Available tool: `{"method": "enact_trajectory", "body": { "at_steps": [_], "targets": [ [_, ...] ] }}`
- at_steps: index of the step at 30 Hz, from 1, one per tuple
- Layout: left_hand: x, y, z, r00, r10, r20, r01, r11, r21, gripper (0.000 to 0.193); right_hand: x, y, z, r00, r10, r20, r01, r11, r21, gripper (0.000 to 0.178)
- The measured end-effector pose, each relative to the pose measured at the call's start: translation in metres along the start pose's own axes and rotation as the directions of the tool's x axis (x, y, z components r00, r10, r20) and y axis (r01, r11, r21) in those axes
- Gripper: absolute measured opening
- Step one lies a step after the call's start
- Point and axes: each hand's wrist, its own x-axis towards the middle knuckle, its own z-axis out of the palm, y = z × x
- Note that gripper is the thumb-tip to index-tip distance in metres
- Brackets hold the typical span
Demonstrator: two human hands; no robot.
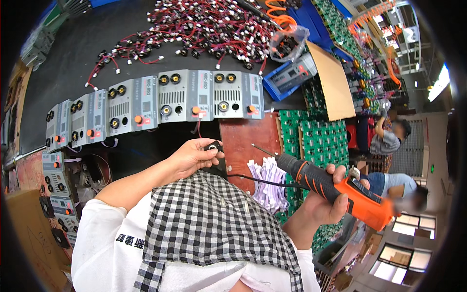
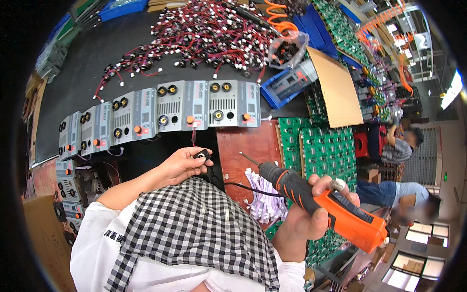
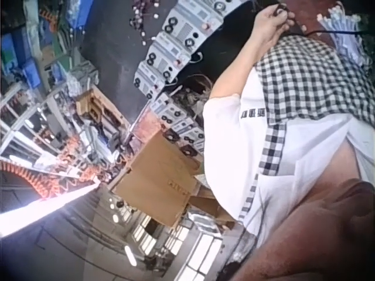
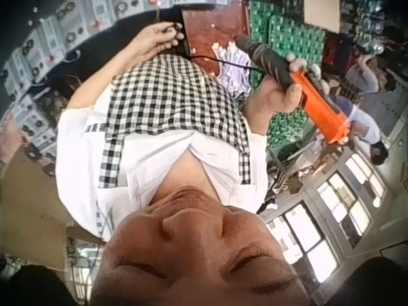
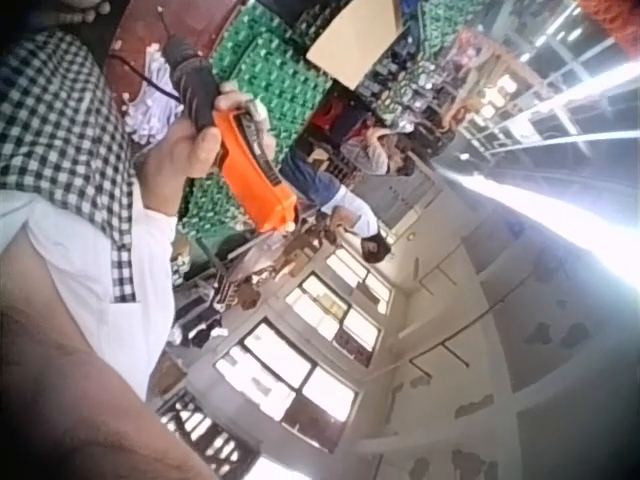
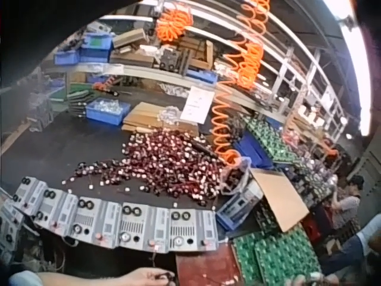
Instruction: The person assembles PCB components and fans into metal enclosures by securing them with screws using an electric screwdriver, then connects wire harnesses.
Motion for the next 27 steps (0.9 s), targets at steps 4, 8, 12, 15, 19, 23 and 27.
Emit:
{"method": "enact_trajectory", "body": {
  "at_steps": [4,8,12,15,19,23,27],
  "targets": [
    [0.039,-0.025,0.001,1.000,0.025,-0.019,-0.020,0.974,0.226,0.020,0.005,0.007,-0.006,1.000,0.029,0.003,-0.029,0.997,-0.069,0.060],
    [0.075,-0.038,0.001,0.996,-0.002,-0.090,0.024,0.968,0.251,0.018,0.015,0.022,0.000,0.995,0.095,-0.014,-0.096,0.984,-0.152,0.059],
    [0.105,-0.055,0.008,0.934,-0.331,0.130,0.321,0.942,0.097,0.014,0.028,0.040,0.010,0.993,0.116,0.024,-0.109,0.974,-0.198,0.059],
    [0.123,-0.063,0.013,0.941,-0.307,0.142,0.306,0.952,0.028,0.016,0.038,0.055,0.017,0.991,0.130,0.040,-0.121,0.977,-0.175,0.059],
    [0.154,-0.055,-0.007,0.993,-0.093,-0.077,0.088,0.994,-0.070,0.020,0.050,0.084,0.022,0.984,0.146,0.098,-0.132,0.982,-0.137,0.059],
    [0.174,-0.045,-0.007,0.951,0.095,-0.295,-0.106,0.994,-0.022,0.014,0.055,0.110,0.033,0.972,0.214,0.100,-0.205,0.974,-0.093,0.058],
    [0.180,-0.046,-0.013,0.903,0.226,-0.365,-0.248,0.969,-0.016,0.014,0.058,0.127,0.039,0.977,0.191,0.099,-0.183,0.979,-0.091,0.056]
  ]
}}
